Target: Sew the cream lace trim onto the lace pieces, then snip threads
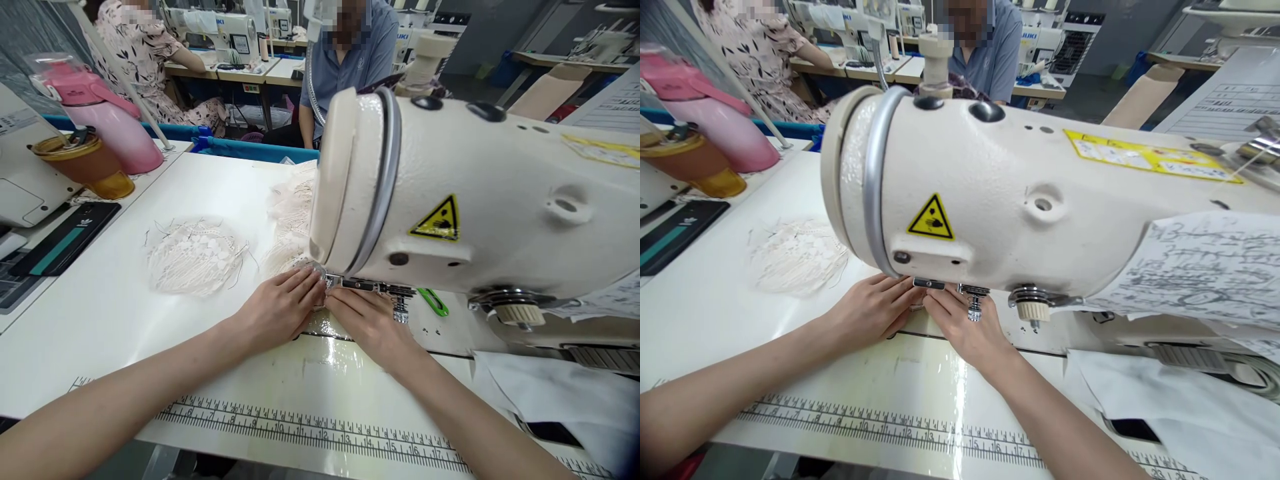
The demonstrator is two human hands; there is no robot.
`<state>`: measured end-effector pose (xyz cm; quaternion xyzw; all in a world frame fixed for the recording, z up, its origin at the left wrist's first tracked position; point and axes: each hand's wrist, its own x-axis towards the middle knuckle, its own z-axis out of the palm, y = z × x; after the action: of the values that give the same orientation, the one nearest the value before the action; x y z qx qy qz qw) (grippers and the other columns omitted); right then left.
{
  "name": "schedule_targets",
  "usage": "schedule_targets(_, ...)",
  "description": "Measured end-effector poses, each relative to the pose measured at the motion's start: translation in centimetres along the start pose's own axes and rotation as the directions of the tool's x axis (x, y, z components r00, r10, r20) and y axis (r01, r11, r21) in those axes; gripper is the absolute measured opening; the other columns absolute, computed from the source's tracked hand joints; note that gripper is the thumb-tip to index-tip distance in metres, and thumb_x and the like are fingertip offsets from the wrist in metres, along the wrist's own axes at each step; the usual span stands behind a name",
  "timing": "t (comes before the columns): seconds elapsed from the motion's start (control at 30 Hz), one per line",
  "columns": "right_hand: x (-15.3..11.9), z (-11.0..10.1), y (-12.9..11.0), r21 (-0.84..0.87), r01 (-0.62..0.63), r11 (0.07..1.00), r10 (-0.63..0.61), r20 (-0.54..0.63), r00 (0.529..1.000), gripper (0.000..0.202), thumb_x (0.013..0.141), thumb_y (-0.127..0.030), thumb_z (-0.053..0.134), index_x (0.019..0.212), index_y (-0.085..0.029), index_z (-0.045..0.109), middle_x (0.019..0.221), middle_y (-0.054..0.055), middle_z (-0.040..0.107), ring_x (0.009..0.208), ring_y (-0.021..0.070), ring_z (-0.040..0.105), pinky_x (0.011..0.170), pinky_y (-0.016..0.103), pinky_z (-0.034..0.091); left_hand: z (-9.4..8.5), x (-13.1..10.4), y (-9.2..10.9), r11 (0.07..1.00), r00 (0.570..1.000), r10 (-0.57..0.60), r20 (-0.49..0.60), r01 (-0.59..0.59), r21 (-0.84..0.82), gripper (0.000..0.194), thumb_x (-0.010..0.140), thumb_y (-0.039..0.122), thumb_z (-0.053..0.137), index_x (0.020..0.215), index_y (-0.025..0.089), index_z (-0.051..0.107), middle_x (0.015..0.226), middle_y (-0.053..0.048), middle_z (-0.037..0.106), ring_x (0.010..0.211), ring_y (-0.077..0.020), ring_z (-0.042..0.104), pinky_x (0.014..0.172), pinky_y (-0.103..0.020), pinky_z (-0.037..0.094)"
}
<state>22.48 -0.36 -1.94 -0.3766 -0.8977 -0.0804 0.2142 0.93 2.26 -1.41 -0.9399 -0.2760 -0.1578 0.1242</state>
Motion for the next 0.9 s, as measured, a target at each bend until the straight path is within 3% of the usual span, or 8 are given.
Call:
schedule_targets(0.33,-0.2,0.0,0.9,0.043,-0.114,0.993,0.116,-0.06,0.991,0.02,0.091,-0.015,0.055,0.101,-0.025,0.069,0.098,0.001,0.074,0.077,0.013,0.067,0.067,0.025,0.05,-0.2,-0.3,0.1,1.0,1.0,0.01,0.016,-0.01,0.014,0.039,0.099,0.023,0.035,0.124,0.006,0.06,0.125,-0.015,0.063,0.115,-0.0261,0.062,0.097,-0.04,0.051)
schedule_targets(0.53,0.6,-0.1,0.9,0.166,-0.19,0.968,0.219,-0.178,0.959,0.022,0.094,-0.025,0.051,0.101,-0.03,0.071,0.086,0.0,0.074,0.078,0.0166,0.067,0.074,0.029,0.052,-0.3,-0.2,-0.1,1.0,0.996,0.01,0.083,-0.01,0.003,0.038,0.099,0.025,0.035,0.127,0.01,0.057,0.126,-0.014,0.063,0.117,-0.026,0.06,0.098,-0.04,0.051)
schedule_targets(0.83,0.5,0.5,1.3,0.31,-0.254,0.916,0.304,-0.121,0.945,0.025,0.094,-0.037,0.052,0.105,-0.024,0.07,0.084,0.0,0.074,0.074,0.0139,0.067,0.077,0.026,0.051,-0.2,0.0,-0.1,0.996,0.991,-0.053,0.121,0.062,-0.065,0.039,0.1,0.029,0.035,0.128,0.013,0.057,0.13,-0.013,0.061,0.121,-0.0271,0.057,0.1,-0.041,0.049)
schedule_targets(0.9,0.4,0.5,1.3,0.276,-0.264,0.924,0.304,-0.114,0.946,0.023,0.093,-0.036,0.053,0.102,-0.023,0.071,0.082,-0.001,0.074,0.071,0.0131,0.067,0.076,0.026,0.051,-0.2,0.0,0.0,0.995,0.99,-0.062,0.124,0.07,-0.065,0.04,0.1,0.03,0.034,0.129,0.013,0.057,0.13,-0.013,0.06,0.122,-0.0279,0.057,0.102,-0.043,0.048)
